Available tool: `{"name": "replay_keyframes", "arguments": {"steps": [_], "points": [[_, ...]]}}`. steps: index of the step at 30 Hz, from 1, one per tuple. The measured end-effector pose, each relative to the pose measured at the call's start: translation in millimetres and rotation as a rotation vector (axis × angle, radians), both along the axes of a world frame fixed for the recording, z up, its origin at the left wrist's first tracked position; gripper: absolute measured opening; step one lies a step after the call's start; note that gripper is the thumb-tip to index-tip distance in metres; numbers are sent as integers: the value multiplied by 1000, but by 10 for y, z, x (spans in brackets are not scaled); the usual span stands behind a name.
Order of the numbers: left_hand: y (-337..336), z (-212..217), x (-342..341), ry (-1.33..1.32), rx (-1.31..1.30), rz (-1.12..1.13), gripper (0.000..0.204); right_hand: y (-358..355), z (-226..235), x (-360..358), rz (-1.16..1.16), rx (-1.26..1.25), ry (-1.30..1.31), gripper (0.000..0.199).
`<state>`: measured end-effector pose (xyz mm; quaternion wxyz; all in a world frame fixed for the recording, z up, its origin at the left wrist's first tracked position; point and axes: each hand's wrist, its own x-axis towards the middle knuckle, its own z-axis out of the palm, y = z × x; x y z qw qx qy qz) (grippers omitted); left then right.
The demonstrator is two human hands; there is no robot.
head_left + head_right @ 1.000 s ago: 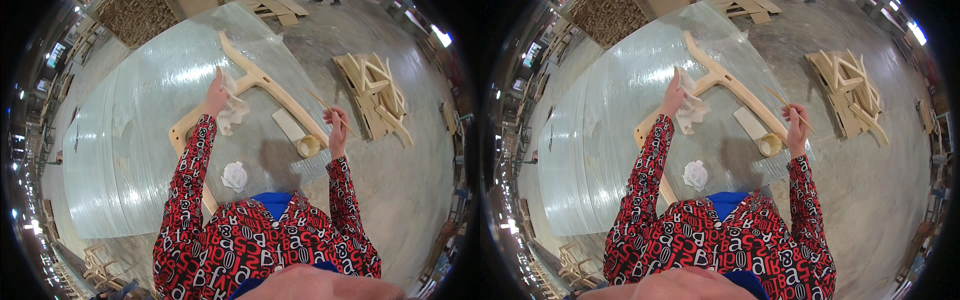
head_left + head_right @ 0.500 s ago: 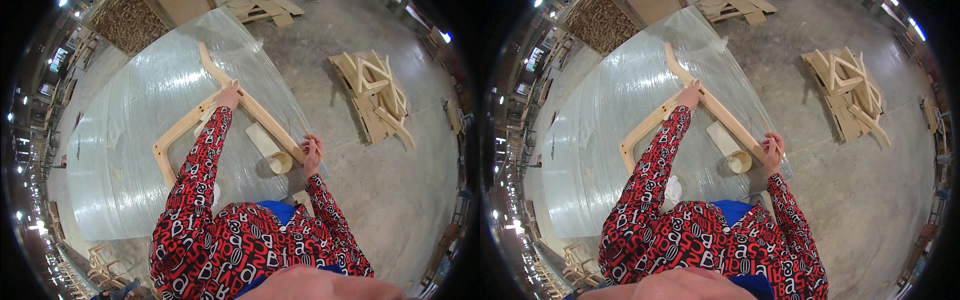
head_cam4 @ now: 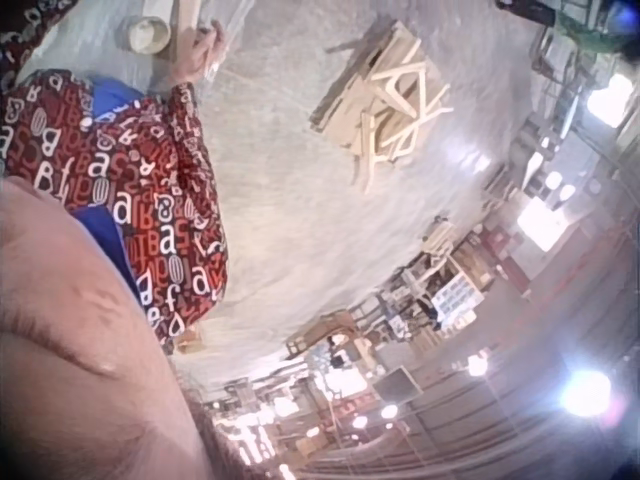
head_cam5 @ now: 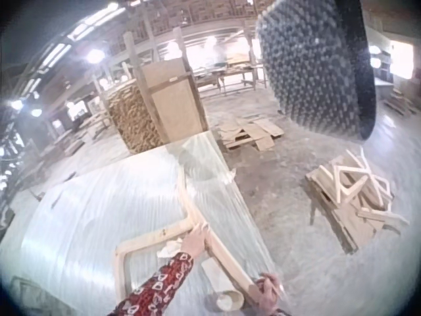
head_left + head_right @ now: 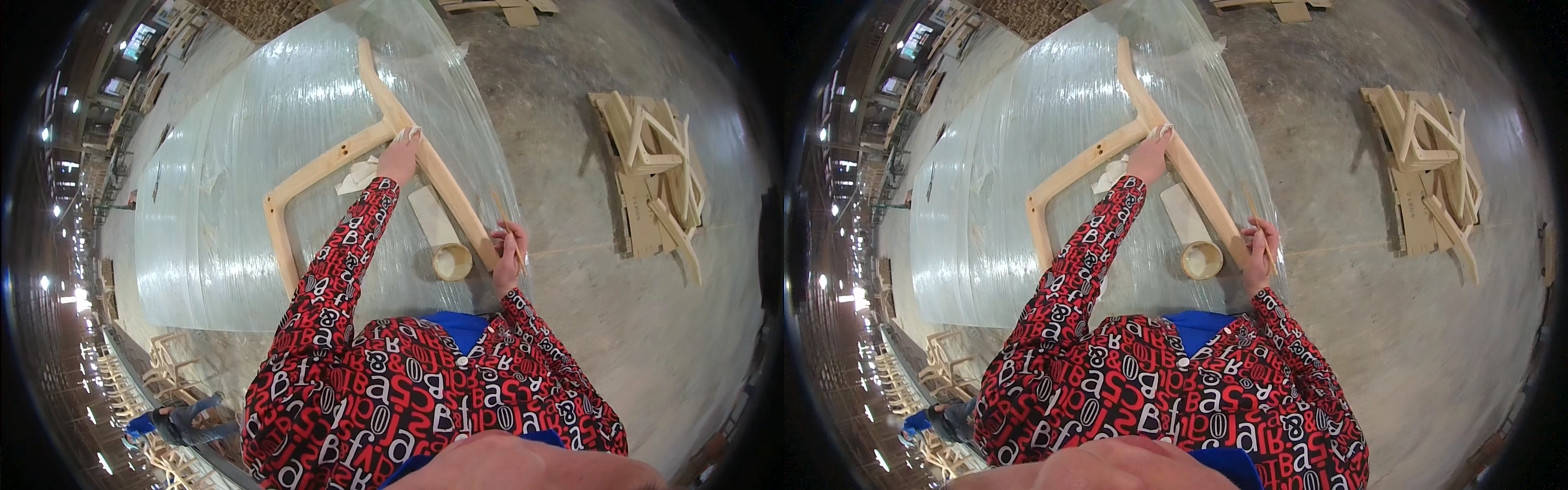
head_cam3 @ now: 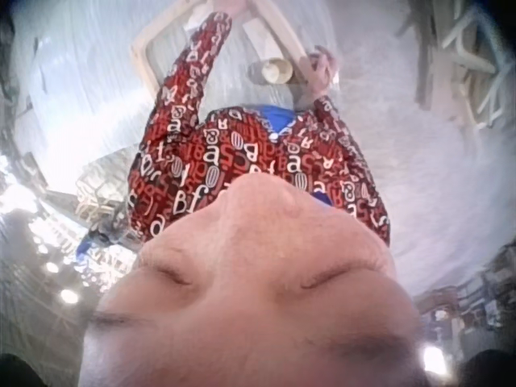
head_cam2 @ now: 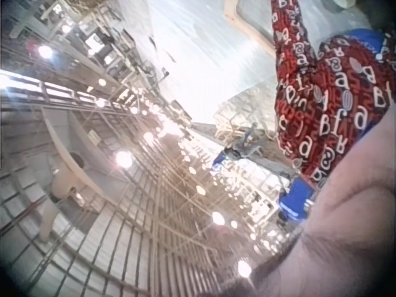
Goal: The person applies glue to the joints of a wooden chair frame using a small brush and container. They repeatedly dip the brush into the container and apply glue to specific holes on the frame, then wipe the surface with a cloth.
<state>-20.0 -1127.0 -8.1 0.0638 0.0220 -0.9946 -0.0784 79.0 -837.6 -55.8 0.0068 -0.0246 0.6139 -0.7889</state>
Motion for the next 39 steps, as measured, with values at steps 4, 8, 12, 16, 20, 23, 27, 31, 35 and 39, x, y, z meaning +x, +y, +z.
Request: {"name": "replay_keyframes", "arguments": {"steps": [4,8,12,16,20,23,27,31,35,39], "points": [[-42,137,33,-66,5,-7,53,-29,3,-34,76,-66,-7,29],[-260,236,248,7,255,-10,49,-29,21,-22,104,-106,-36,27],[-807,508,636,170,529,405,52,-190,34,74,106,-107,-77,27],[-1436,810,926,360,299,509,51,-173,9,83,135,-89,-49,27],[-1758,791,975,294,-12,504,51,-171,9,108,136,-114,-76,27],[-1816,609,940,115,-70,424,49,-184,48,147,145,-96,-75,27],[-1469,338,606,-93,-277,400,48,-167,84,145,138,-72,-56,28],[-1275,74,612,-100,-339,435,47,-179,69,224,141,-27,-33,31],[-1244,49,666,-98,-351,477,47,-203,79,236,115,-18,-31,31],[-1255,62,847,-74,-351,461,48,-231,111,264,104,-12,-26,32]]}}
